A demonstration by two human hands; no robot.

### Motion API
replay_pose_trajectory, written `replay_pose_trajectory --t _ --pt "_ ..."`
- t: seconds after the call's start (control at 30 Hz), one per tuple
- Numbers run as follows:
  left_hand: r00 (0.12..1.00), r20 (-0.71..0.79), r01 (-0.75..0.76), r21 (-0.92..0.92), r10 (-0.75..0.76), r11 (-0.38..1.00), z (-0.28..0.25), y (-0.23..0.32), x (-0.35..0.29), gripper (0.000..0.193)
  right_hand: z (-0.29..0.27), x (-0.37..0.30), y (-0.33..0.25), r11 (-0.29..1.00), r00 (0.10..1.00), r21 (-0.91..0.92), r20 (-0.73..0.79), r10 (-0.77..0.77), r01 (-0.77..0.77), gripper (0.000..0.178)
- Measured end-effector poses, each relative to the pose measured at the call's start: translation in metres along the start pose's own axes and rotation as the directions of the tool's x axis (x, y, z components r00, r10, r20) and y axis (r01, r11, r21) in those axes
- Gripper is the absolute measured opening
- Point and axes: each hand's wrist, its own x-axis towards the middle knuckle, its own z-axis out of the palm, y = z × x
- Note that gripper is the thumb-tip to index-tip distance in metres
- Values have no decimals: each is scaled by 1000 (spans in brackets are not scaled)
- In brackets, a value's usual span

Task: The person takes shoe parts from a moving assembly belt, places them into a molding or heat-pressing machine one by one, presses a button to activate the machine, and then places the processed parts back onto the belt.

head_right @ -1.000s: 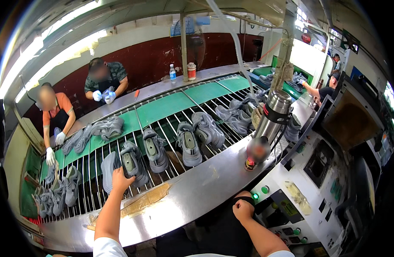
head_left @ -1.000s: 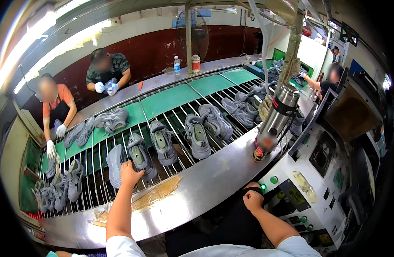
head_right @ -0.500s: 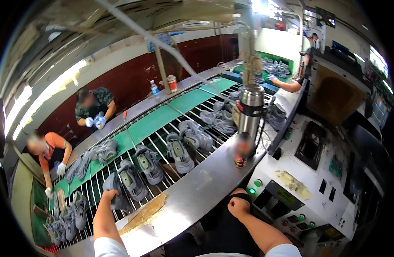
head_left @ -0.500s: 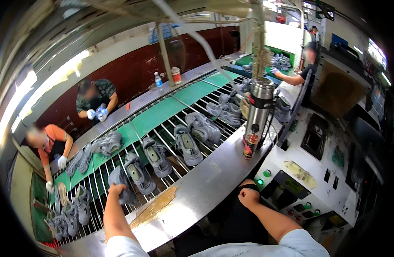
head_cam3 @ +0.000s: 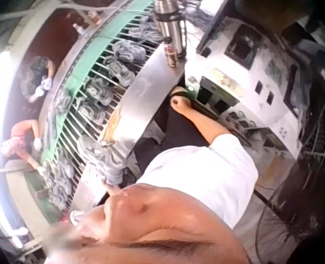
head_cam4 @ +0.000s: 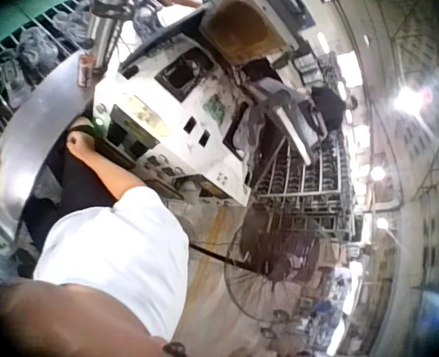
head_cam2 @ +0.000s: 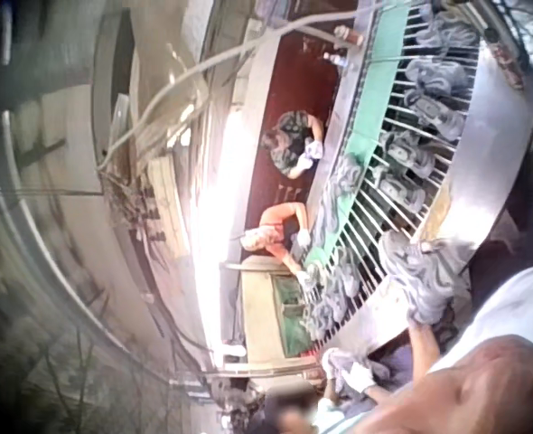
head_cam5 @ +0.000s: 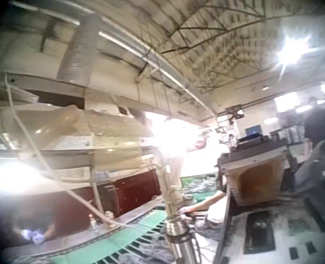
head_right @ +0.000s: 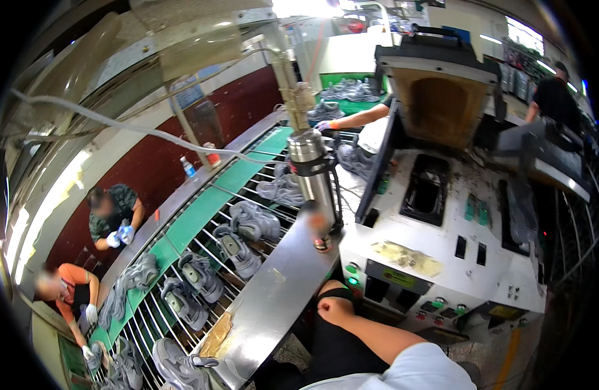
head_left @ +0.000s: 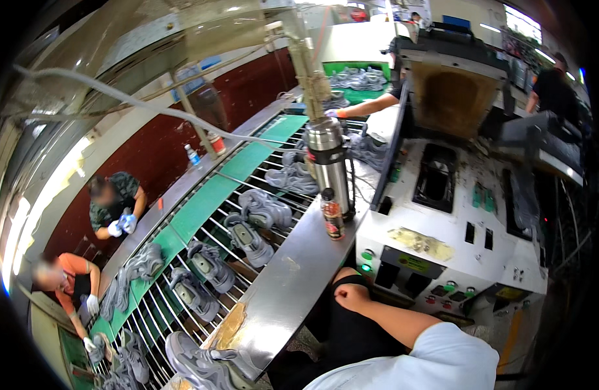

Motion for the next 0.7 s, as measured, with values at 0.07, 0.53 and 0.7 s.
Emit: replay_pose_trajectory --t 0.07,0.53,0.7 --pt "979 204 58 -175 -22 983 56 -7 -5 92 7 0 -19 961 987 277 160 -30 -16 15" --pt "-34 892 9 452 -452 892 353 -119 -33 34 -163 -4 -113 -395 874 869 82 -479 -298 57" --pt "348 840 -126 481 -416 867 326 -180 -17 19 -282 -41 -71 -101 986 983 -146 77 153 70"
